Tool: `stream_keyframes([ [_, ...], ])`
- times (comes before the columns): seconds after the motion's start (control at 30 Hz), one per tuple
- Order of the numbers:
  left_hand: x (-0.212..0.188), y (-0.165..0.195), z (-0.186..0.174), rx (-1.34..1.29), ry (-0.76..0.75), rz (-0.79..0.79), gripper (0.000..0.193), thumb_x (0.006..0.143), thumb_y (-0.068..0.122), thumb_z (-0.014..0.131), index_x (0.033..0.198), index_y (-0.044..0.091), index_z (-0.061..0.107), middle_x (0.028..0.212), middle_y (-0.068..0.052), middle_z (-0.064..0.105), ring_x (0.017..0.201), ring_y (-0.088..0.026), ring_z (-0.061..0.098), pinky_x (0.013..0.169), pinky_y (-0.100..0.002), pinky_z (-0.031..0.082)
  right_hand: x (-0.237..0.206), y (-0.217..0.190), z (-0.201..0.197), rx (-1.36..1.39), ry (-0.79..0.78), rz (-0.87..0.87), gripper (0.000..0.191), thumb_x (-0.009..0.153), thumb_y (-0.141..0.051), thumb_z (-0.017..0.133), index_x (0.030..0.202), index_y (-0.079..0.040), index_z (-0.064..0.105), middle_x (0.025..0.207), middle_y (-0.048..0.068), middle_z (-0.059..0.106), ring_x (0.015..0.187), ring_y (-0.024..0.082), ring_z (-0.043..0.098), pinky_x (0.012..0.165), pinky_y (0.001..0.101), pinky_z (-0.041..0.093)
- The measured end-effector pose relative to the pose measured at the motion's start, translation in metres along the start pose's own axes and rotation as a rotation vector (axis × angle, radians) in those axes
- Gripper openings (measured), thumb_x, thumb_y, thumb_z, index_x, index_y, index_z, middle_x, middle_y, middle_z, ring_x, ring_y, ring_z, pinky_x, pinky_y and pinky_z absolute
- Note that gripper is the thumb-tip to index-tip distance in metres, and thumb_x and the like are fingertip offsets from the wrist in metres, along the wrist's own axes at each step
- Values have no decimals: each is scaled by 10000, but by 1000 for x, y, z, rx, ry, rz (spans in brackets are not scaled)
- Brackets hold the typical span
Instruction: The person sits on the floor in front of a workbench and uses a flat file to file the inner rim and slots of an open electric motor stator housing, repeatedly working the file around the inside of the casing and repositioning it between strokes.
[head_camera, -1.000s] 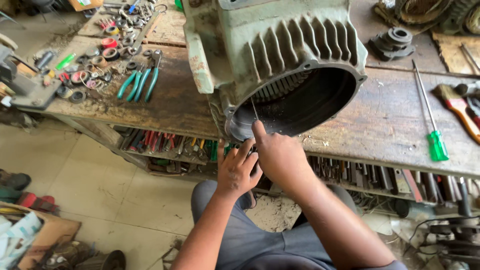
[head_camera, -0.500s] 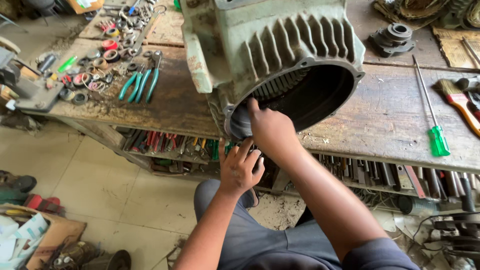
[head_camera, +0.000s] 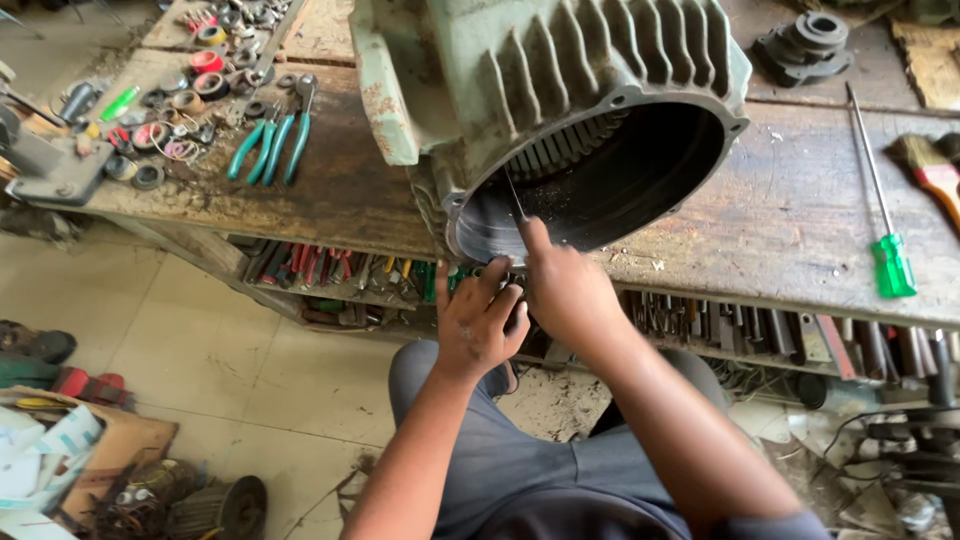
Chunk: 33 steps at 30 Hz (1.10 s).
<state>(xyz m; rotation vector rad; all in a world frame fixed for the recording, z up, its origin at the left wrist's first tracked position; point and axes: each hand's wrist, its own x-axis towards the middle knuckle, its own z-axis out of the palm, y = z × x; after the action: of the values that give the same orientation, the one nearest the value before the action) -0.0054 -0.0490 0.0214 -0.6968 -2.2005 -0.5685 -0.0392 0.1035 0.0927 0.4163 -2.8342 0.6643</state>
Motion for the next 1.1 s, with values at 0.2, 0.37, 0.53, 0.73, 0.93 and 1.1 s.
stream_keyframes([
  [0.2,0,-2,-4,-48,28,-10,240,835,225,769,1000,132,622,1346,-61,589,892,-247,605,1206,-666,237,-4,-1,-1,99,52,54,314,934,-72,572,1198,-12,416,722,290,658,690,530,641,580,618,504],
  [0.37,-1,-7,-8,-98,-16,24,212,863,237,761,979,135,615,1382,-66,607,921,-248,617,1221,-635,238,-19,3,-4,272,54,46,311,960,-92,549,1236,-34,417,685,313,636,683,551,624,565,645,445],
  [0.53,-4,-4,-7,-103,-10,-6,219,866,252,748,998,122,631,1374,-65,595,925,-240,621,1217,-666,218,-22,10,5,277,97,7,285,1014,-121,601,1204,-25,411,733,303,649,740,550,623,617,624,459],
  [0.73,-4,-4,-5,-99,-35,-9,213,872,277,728,1002,126,656,1382,-58,602,929,-250,618,1208,-667,238,-18,10,3,489,191,-85,351,974,-28,597,1298,-19,464,758,266,665,759,502,675,605,520,514],
  [0.93,-4,-5,-7,-123,-36,-3,214,875,285,726,1004,131,651,1381,-65,593,950,-253,623,1210,-655,242,-17,5,-2,644,45,97,341,970,-42,557,1296,-33,459,640,217,659,573,431,663,535,469,494],
  [1.1,-3,-2,-7,-100,-34,-29,242,833,279,726,1008,135,642,1353,-62,610,932,-258,616,1216,-671,211,-22,5,-1,456,120,28,304,1004,-59,594,1275,-14,465,695,255,642,670,480,656,574,510,480],
])
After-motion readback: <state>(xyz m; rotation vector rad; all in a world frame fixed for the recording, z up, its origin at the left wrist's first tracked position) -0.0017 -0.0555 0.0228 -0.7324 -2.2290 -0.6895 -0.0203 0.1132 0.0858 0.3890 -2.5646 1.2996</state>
